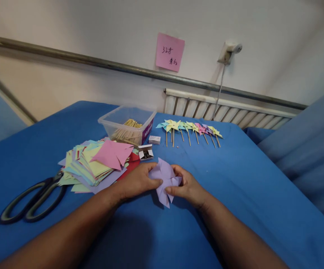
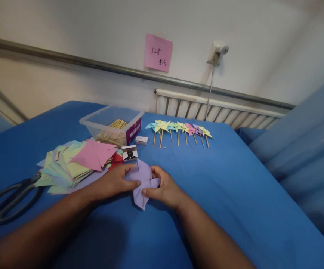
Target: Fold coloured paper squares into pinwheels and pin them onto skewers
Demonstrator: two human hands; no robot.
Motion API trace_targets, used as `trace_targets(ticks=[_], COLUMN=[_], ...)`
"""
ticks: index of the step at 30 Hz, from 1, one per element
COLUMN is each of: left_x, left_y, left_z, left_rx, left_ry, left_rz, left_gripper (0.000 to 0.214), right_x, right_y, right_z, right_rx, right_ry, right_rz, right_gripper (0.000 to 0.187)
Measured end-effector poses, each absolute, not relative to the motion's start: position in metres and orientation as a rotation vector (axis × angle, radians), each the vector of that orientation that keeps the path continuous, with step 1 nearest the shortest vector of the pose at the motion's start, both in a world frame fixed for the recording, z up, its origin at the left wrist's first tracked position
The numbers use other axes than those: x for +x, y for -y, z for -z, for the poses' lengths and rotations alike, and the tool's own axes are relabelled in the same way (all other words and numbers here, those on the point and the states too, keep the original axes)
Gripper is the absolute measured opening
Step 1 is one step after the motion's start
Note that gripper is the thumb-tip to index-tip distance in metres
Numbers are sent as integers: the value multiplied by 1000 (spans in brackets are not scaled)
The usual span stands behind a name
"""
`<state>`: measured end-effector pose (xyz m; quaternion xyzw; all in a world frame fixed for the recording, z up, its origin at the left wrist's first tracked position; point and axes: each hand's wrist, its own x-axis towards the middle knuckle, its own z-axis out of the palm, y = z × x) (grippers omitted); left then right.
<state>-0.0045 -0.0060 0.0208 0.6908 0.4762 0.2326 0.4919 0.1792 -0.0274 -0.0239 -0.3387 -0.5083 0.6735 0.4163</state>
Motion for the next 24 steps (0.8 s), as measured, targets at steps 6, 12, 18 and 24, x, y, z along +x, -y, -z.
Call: trace_targets(ticks=[6,12,18,24], left_x=[-3,6,15,17], left_y=[6,8,15,16], left_z=[-16,-4,1,3], left_rx=[1615,1090,710,651], left_ry=[-1117,-1043,-897,-896], left_rz=[-624,-797,-813,-848], left_gripper=[26,36,24,22], right_x=[166,161,159,160], right_y=[27,24,23,24], right_z=[30,35,33,34], right_rx=[-958,-997,-1050,-1078], right_ry=[1101,843,782,839], right_rz=[-1569,-1382,-1218,-1089], right_gripper=[34,35,36,29])
